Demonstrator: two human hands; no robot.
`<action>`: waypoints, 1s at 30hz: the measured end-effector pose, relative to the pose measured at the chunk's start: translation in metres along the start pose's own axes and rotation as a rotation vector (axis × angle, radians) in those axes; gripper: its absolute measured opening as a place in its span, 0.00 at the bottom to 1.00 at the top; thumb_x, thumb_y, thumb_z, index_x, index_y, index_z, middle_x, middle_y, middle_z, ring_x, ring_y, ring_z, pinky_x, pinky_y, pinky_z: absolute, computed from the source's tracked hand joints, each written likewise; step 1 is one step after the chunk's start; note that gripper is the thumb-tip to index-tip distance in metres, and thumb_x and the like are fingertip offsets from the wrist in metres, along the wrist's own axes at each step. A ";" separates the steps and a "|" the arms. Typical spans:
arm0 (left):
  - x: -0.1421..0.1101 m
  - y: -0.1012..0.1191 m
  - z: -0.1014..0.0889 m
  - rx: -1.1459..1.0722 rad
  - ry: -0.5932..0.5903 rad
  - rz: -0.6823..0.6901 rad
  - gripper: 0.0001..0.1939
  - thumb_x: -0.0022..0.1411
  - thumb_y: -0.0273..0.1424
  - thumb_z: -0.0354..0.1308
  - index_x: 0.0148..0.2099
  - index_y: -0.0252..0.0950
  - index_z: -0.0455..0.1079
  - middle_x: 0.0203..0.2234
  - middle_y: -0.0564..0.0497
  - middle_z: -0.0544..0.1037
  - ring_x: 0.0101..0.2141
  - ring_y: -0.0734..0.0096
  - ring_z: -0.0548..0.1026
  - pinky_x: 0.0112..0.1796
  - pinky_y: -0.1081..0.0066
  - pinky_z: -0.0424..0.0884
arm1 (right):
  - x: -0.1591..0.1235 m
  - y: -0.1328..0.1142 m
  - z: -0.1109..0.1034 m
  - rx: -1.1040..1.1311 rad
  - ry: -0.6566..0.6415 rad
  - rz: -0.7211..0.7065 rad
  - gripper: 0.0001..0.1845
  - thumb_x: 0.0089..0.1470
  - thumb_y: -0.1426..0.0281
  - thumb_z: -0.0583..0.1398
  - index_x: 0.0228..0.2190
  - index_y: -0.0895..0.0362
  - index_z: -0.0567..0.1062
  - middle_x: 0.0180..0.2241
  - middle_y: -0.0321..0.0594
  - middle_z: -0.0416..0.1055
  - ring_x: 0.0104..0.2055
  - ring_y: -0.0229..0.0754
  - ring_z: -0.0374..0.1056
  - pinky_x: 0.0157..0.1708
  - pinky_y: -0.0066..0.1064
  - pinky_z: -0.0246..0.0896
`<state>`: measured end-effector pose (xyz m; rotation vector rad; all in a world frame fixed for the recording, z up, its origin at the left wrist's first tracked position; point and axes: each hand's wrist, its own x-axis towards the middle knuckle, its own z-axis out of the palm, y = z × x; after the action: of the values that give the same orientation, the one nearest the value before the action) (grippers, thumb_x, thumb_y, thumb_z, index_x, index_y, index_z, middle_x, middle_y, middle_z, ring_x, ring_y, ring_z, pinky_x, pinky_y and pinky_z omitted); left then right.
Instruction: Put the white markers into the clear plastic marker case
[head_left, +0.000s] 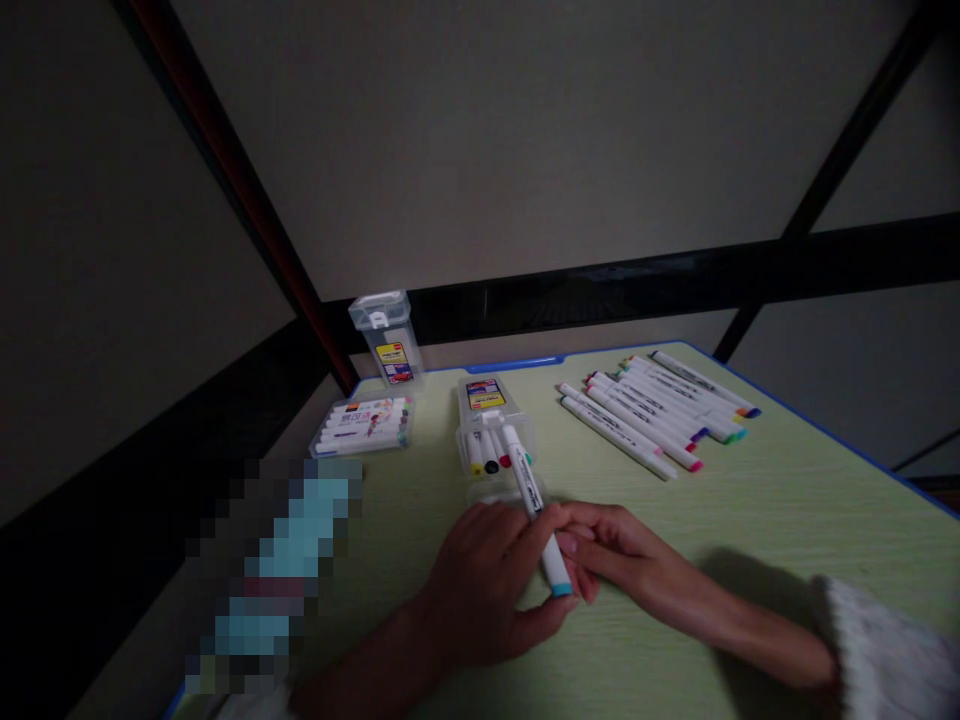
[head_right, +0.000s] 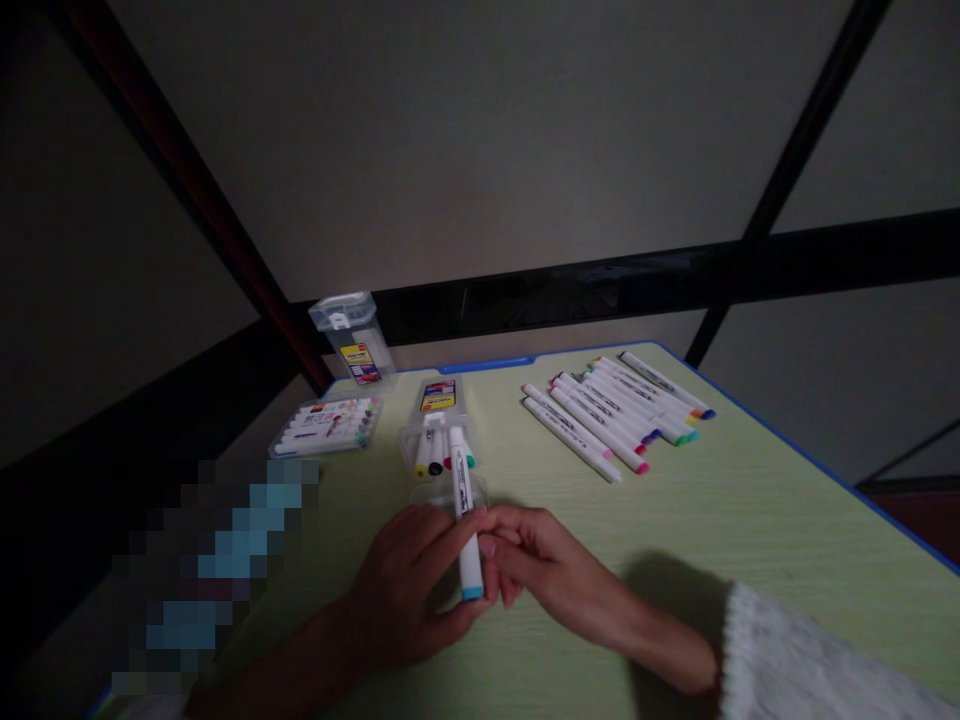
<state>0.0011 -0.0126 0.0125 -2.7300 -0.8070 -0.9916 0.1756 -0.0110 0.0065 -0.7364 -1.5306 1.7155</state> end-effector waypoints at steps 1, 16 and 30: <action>0.000 0.000 0.000 0.005 -0.017 -0.014 0.23 0.62 0.38 0.44 0.52 0.26 0.59 0.31 0.43 0.73 0.30 0.62 0.71 0.31 0.63 0.69 | 0.000 0.000 0.000 -0.002 -0.001 -0.001 0.16 0.53 0.59 0.56 0.32 0.60 0.70 0.19 0.31 0.64 0.19 0.30 0.57 0.21 0.23 0.55; -0.001 0.000 0.002 0.018 -0.060 -0.088 0.25 0.63 0.40 0.43 0.56 0.27 0.55 0.35 0.41 0.72 0.33 0.60 0.72 0.33 0.60 0.70 | -0.001 0.002 -0.002 -0.055 -0.018 0.007 0.19 0.53 0.58 0.56 0.39 0.60 0.70 0.20 0.33 0.65 0.19 0.31 0.59 0.21 0.25 0.56; -0.001 0.000 0.001 -0.001 -0.075 -0.149 0.21 0.63 0.36 0.45 0.54 0.29 0.56 0.34 0.43 0.72 0.33 0.61 0.72 0.34 0.61 0.71 | -0.001 0.003 -0.003 -0.077 -0.022 0.031 0.17 0.53 0.58 0.55 0.35 0.60 0.70 0.20 0.34 0.66 0.20 0.32 0.59 0.22 0.25 0.56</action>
<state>0.0009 -0.0123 0.0109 -2.7562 -1.0360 -0.9206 0.1786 -0.0102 0.0032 -0.7866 -1.6152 1.7002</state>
